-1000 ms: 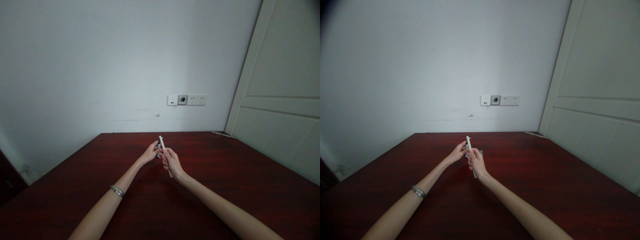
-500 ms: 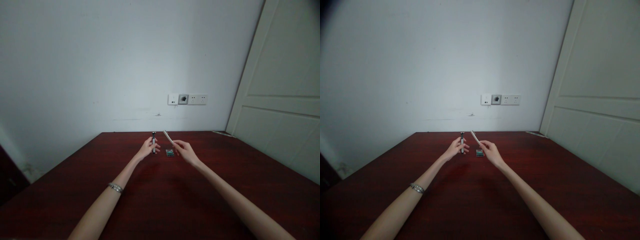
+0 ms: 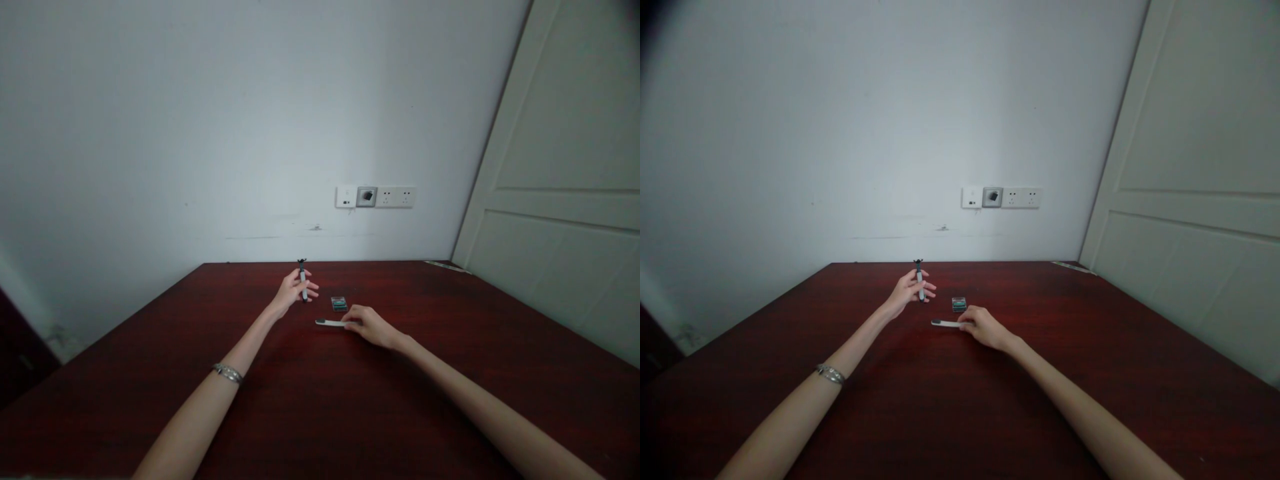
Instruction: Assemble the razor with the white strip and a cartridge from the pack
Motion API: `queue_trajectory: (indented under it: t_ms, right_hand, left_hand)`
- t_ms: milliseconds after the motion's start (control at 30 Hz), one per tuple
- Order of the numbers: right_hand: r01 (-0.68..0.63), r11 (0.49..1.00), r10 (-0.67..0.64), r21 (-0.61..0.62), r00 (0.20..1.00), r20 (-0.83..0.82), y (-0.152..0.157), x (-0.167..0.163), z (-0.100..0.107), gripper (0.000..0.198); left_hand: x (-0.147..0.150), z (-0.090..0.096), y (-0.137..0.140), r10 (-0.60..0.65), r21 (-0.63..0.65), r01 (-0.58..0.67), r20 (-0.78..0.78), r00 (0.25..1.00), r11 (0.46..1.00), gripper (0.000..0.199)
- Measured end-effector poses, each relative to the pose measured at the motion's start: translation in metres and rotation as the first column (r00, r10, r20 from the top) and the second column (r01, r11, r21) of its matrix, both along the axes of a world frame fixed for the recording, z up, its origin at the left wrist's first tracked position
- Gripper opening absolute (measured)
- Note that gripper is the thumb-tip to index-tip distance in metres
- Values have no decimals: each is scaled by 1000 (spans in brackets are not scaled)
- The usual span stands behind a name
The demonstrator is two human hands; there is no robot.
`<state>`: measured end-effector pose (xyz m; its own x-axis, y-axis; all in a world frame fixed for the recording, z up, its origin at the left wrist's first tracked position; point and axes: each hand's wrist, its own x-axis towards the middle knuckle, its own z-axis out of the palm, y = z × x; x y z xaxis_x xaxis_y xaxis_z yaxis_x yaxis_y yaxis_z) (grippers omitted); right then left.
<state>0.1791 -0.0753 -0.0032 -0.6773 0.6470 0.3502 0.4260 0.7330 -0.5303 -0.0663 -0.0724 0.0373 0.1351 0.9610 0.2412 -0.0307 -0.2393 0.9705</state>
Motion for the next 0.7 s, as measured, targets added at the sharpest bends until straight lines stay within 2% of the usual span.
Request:
queue_trajectory:
  t_ms: [433,700]
  right_hand:
    - [29,1000,-29,12,1000,11,3,-4,-7,17]
    - [-22,998,21,-52,999,-30,8,-3,-10,17]
  left_hand:
    - [4,-3,-1,-53,-25,51,-54,997,998,26]
    - [5,-4,-1,-71,-27,70,-52,996,997,27]
